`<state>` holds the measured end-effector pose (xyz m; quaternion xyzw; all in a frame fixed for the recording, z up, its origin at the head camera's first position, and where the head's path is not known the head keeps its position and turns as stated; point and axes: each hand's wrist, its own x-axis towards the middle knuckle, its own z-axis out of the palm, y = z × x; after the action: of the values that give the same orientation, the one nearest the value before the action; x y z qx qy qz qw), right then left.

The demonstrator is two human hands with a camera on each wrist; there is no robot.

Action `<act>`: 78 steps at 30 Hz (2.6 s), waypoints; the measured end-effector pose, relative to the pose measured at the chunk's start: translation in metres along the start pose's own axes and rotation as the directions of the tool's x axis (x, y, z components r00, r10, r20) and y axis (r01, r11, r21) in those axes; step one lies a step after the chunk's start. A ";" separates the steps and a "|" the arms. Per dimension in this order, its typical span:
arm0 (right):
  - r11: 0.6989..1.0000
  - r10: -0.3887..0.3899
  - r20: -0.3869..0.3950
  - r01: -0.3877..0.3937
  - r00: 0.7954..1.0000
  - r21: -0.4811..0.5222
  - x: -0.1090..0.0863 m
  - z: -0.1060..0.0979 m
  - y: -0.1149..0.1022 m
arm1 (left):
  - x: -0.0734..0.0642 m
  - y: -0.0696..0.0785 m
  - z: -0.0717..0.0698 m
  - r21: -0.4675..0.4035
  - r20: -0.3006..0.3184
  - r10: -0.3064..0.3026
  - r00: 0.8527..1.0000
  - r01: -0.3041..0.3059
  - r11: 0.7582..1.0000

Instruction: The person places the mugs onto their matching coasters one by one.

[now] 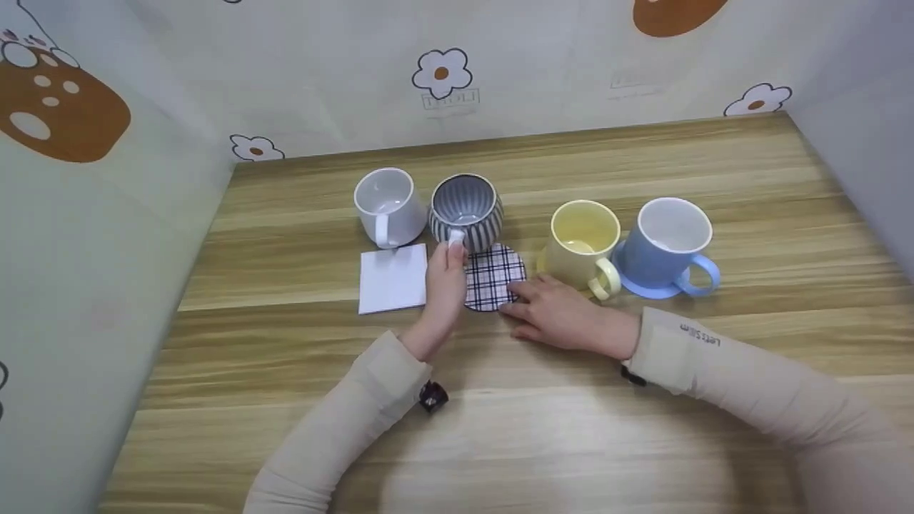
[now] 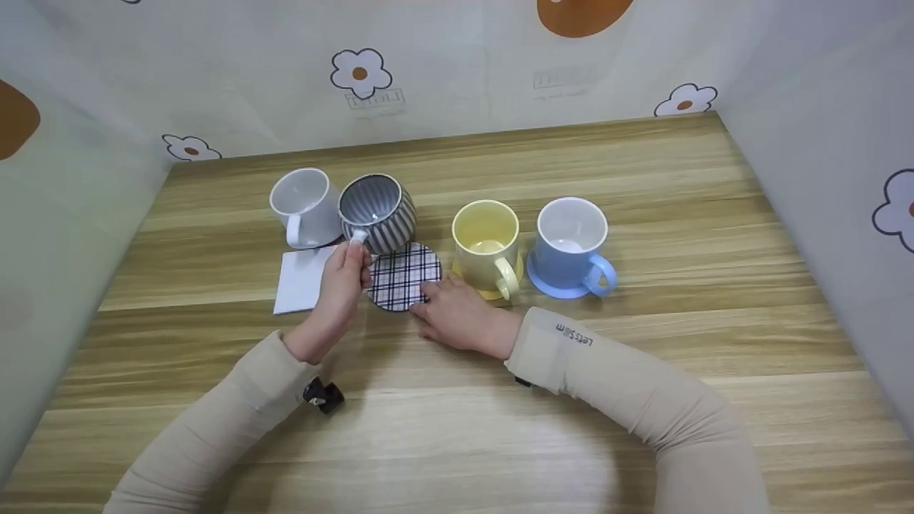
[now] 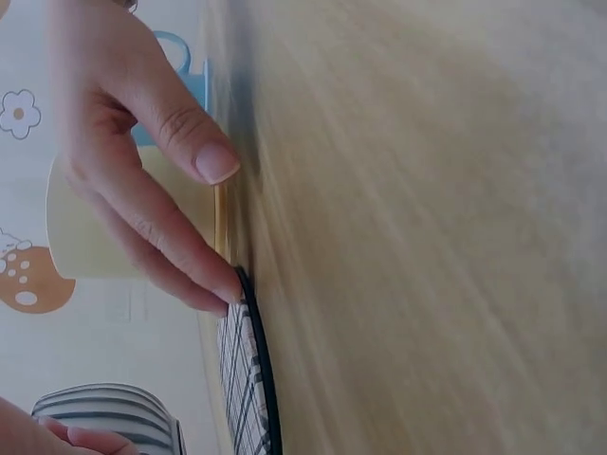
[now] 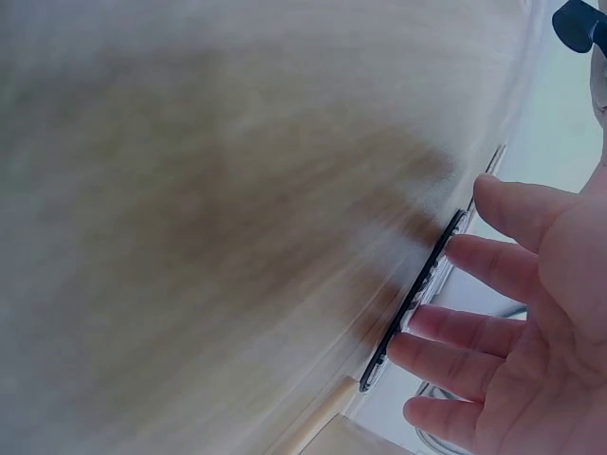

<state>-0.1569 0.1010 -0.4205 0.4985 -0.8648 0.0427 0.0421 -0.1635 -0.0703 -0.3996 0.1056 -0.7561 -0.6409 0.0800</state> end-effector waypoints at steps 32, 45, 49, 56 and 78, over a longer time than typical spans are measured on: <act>1.000 -0.013 -0.102 0.015 0.995 0.016 -0.001 0.005 -0.004 | -0.022 -0.009 -0.003 0.023 0.060 -0.031 0.998 0.029 0.999; 0.997 0.021 -0.046 -0.017 0.999 0.078 -0.006 0.003 -0.006 | -0.025 -0.010 -0.003 0.033 0.076 -0.072 0.995 0.069 0.997; 0.994 0.029 0.013 -0.031 0.999 0.103 -0.010 0.002 -0.005 | -0.026 -0.012 -0.004 0.009 0.090 -0.088 0.992 0.087 0.996; 0.995 0.047 0.047 -0.051 0.998 0.086 -0.014 -0.002 -0.005 | -0.030 -0.011 -0.005 0.016 0.111 -0.091 0.990 0.090 0.996; 0.989 0.079 0.098 -0.090 0.992 0.114 -0.013 -0.001 -0.002 | -0.034 -0.015 -0.007 0.029 0.127 -0.082 0.988 0.079 0.996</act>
<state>-0.1484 0.1117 -0.4206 0.4643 -0.8822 0.0723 -0.0295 -0.1276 -0.0702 -0.4126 0.0956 -0.7624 -0.6400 0.0039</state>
